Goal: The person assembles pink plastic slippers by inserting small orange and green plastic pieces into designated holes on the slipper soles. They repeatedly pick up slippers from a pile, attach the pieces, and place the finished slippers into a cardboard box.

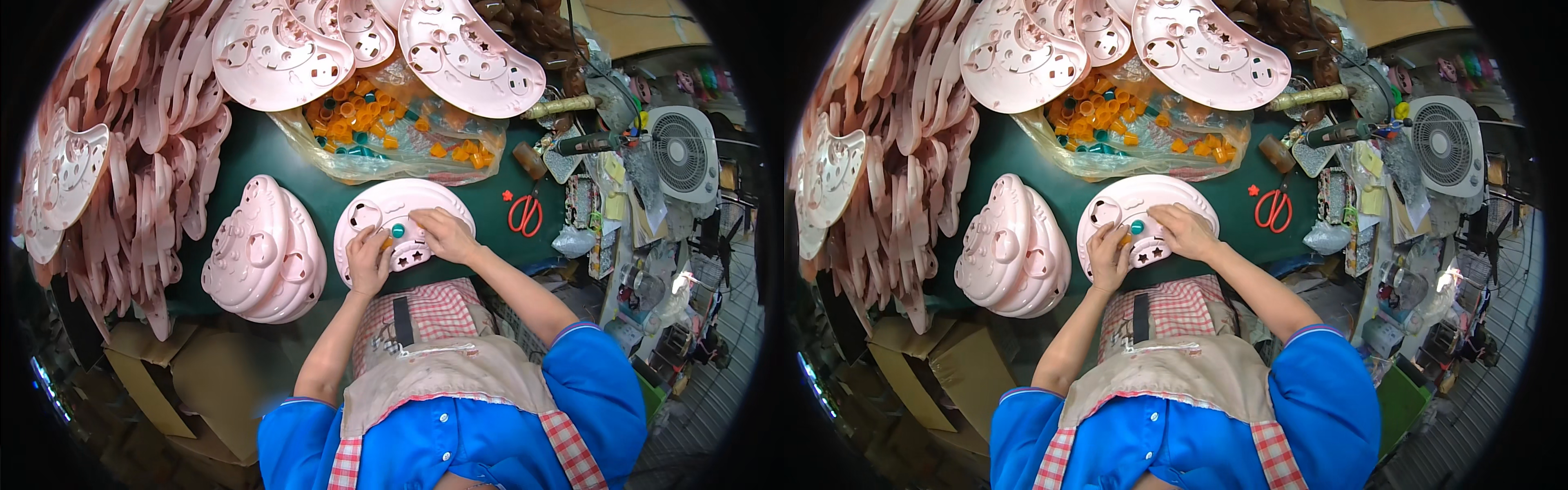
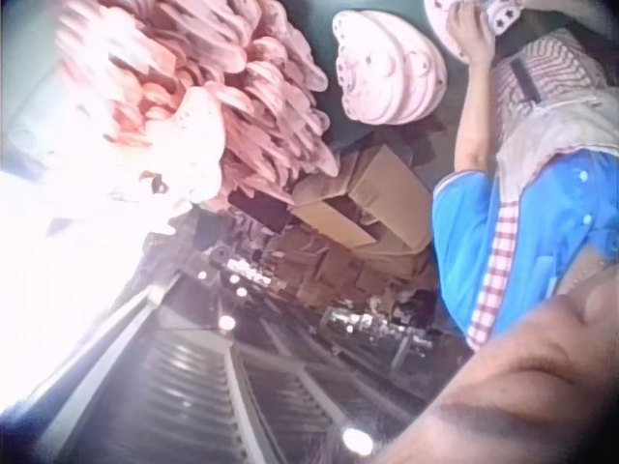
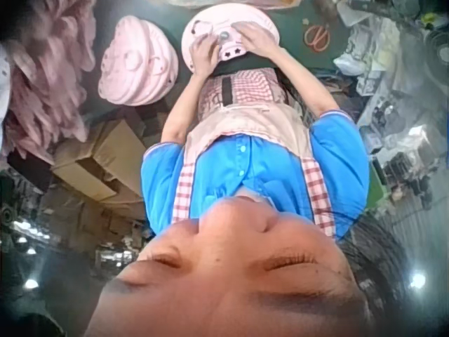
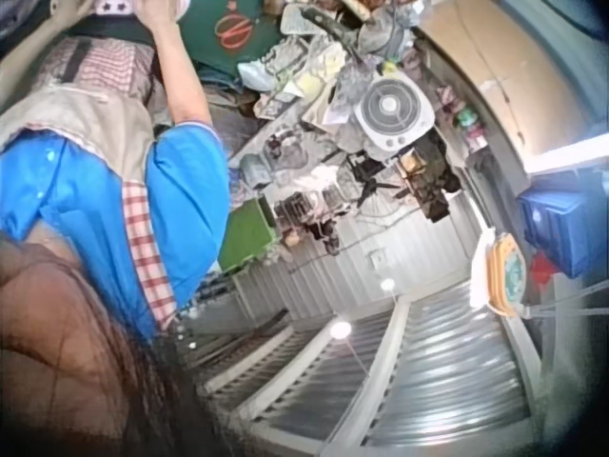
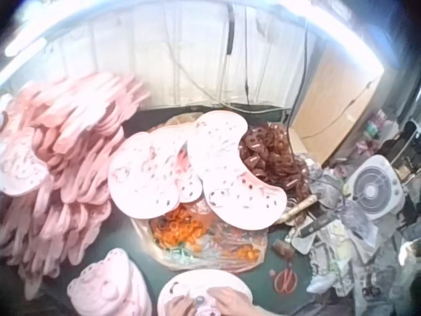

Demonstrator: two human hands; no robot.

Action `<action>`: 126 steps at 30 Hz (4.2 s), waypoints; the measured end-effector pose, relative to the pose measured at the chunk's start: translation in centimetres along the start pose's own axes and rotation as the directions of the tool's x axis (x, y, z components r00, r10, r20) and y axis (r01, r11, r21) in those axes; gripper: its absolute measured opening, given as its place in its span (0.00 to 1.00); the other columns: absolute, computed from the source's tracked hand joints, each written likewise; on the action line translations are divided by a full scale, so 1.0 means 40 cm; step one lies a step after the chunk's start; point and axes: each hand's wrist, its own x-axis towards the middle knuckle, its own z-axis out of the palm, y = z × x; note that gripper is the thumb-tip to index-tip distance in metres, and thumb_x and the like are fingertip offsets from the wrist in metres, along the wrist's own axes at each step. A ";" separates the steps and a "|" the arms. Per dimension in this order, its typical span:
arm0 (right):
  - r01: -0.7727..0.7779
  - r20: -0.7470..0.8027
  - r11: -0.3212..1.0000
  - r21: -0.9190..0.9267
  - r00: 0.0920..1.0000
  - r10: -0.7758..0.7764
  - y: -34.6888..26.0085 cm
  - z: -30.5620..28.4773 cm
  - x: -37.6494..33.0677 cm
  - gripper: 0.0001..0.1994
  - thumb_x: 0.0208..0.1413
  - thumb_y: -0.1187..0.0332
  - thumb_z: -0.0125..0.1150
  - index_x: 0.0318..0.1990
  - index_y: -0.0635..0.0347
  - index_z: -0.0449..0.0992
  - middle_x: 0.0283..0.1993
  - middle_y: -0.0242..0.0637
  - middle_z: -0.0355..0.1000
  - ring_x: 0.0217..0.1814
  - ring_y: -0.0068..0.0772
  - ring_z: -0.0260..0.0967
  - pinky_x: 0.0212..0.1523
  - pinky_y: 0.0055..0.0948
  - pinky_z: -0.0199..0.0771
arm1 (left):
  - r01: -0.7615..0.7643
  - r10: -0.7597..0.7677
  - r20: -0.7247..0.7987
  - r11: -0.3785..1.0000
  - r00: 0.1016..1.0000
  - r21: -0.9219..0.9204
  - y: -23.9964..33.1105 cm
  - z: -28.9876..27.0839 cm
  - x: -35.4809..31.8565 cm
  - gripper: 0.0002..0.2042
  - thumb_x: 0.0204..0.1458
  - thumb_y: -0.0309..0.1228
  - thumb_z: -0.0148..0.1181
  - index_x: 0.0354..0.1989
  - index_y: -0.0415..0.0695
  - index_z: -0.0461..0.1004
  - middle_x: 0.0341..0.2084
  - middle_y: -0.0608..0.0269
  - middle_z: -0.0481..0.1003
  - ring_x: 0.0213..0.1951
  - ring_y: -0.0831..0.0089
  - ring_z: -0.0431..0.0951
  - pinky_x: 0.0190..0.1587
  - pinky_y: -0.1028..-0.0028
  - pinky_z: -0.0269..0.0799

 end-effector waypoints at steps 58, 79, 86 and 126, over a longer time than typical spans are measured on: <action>-0.017 -0.142 0.999 -0.048 0.990 0.010 -0.079 0.017 -0.092 0.27 0.54 0.67 0.75 0.61 0.65 0.78 0.62 0.48 0.77 0.63 0.50 0.74 0.61 0.43 0.74 | 0.103 -0.113 -0.090 0.989 0.990 -0.106 0.066 0.002 -0.012 0.37 0.38 0.31 0.84 0.60 0.41 0.75 0.55 0.52 0.74 0.56 0.52 0.74 0.58 0.57 0.71; -0.177 -0.344 0.945 -0.276 0.936 0.075 -0.018 0.168 0.007 0.12 0.62 0.66 0.61 0.49 0.60 0.77 0.48 0.47 0.71 0.50 0.55 0.69 0.51 0.48 0.72 | -0.107 0.108 -0.010 0.991 0.994 0.077 0.000 0.102 0.097 0.13 0.53 0.30 0.65 0.47 0.41 0.81 0.44 0.52 0.78 0.53 0.49 0.77 0.56 0.54 0.73; -0.175 -0.340 0.946 -0.274 0.938 0.075 -0.017 0.150 -0.016 0.14 0.61 0.62 0.62 0.50 0.60 0.76 0.54 0.48 0.71 0.55 0.57 0.67 0.58 0.52 0.67 | -0.089 0.089 0.017 0.996 0.996 0.001 0.023 0.064 0.092 0.15 0.54 0.32 0.66 0.49 0.40 0.80 0.51 0.51 0.75 0.57 0.49 0.73 0.60 0.54 0.68; -0.227 -0.380 0.780 0.583 0.772 0.509 0.156 -0.182 0.168 0.13 0.65 0.75 0.66 0.55 0.70 0.79 0.55 0.38 0.71 0.46 0.28 0.81 0.45 0.26 0.87 | 0.482 -0.789 0.002 0.374 0.614 -0.792 0.211 -0.408 0.136 0.32 0.61 0.30 0.68 0.71 0.38 0.61 0.61 0.55 0.72 0.62 0.65 0.74 0.63 0.63 0.73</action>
